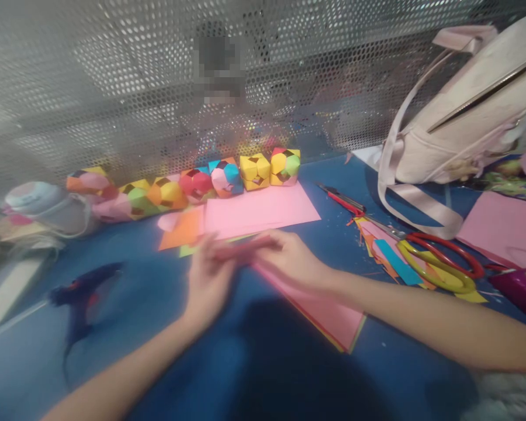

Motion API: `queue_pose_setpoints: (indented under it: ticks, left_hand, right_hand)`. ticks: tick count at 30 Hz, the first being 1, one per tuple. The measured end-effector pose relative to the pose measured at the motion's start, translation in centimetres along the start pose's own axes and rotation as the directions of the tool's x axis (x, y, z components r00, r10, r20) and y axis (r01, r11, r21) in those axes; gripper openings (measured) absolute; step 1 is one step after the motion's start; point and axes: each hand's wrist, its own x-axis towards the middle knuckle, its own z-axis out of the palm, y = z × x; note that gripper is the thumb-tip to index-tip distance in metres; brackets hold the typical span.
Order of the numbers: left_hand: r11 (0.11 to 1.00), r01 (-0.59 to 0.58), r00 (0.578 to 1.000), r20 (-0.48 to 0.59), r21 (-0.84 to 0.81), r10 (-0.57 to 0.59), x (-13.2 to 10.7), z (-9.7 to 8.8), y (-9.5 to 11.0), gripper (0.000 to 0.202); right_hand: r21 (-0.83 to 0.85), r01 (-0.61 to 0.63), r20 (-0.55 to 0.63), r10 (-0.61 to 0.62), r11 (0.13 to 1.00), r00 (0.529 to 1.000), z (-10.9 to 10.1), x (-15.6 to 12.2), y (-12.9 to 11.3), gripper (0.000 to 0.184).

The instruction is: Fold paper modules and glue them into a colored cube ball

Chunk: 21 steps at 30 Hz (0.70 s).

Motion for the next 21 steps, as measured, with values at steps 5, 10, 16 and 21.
queue_pose_setpoints:
  ticks: [5,10,16,21]
  left_hand:
    - [0.980,0.133,0.983,0.107,0.146,-0.149,0.2,0.2,-0.3,0.039]
    - [0.978,0.161,0.963,0.194,0.136,-0.186,0.4,0.3,-0.7,0.037]
    - [0.973,0.140,0.967,0.187,0.185,-0.175,0.3,0.5,-0.7,0.024]
    - [0.959,0.111,0.962,0.215,0.263,-0.170,0.3,0.5,-0.6,0.010]
  right_hand:
    - [-0.057,0.008,0.009,-0.008,0.998,1.000,-0.2,0.1,0.5,0.023]
    - [-0.069,-0.001,0.009,0.001,0.998,1.000,0.2,0.3,1.7,0.026]
    - [-0.125,0.053,-0.049,-0.060,0.991,0.997,0.8,0.3,2.2,0.024]
    - [-0.239,0.027,-0.006,-0.029,0.971,1.000,0.7,0.3,1.7,0.009]
